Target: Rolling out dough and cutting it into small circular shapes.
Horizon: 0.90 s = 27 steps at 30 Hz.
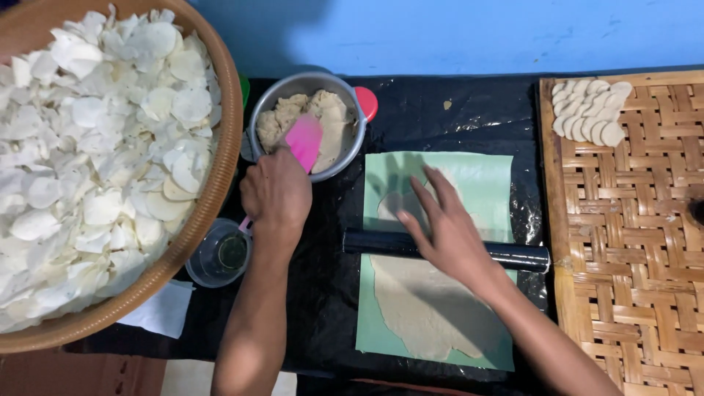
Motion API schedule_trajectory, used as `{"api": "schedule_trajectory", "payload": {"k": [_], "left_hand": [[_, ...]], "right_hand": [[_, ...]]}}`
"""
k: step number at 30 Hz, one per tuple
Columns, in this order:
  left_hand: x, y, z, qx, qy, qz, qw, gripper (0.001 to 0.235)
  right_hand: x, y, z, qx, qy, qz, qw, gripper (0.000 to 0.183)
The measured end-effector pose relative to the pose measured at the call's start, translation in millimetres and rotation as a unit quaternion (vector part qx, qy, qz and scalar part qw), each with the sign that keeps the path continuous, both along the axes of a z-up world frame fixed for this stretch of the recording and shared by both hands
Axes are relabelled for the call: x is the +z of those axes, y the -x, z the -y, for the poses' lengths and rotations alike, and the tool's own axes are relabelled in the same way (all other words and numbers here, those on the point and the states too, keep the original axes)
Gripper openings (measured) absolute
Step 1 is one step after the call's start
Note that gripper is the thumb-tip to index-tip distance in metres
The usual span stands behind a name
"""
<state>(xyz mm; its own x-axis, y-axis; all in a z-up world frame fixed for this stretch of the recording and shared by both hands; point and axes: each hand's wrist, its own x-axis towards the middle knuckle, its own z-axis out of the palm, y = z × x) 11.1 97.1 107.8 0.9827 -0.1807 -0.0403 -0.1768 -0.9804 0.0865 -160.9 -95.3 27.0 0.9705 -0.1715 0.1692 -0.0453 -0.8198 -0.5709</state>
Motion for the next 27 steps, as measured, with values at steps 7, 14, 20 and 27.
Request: {"api": "schedule_trajectory", "payload": {"k": [7, 14, 20, 27], "left_hand": [[-8.4, -23.1, 1.4, 0.004, 0.032, -0.005, 0.999, 0.028], [4.7, -35.1, 16.2, 0.039, 0.047, -0.076, 0.995, 0.034], [-10.9, -53.7, 23.6, 0.019, 0.071, -0.069, 0.995, 0.029], [-44.3, -78.4, 28.1, -0.001, 0.122, -0.034, 0.992, 0.028]], "right_hand": [[-52.3, -142.4, -20.1, -0.032, -0.326, 0.034, 0.944, 0.087], [-58.5, -169.8, -35.5, -0.066, -0.348, 0.048, 0.934, 0.053], [-57.3, -168.9, -32.4, -0.057, -0.327, 0.041, 0.942, 0.052], [-49.7, -168.7, -34.0, -0.066, -0.307, 0.021, 0.949, 0.054]]}}
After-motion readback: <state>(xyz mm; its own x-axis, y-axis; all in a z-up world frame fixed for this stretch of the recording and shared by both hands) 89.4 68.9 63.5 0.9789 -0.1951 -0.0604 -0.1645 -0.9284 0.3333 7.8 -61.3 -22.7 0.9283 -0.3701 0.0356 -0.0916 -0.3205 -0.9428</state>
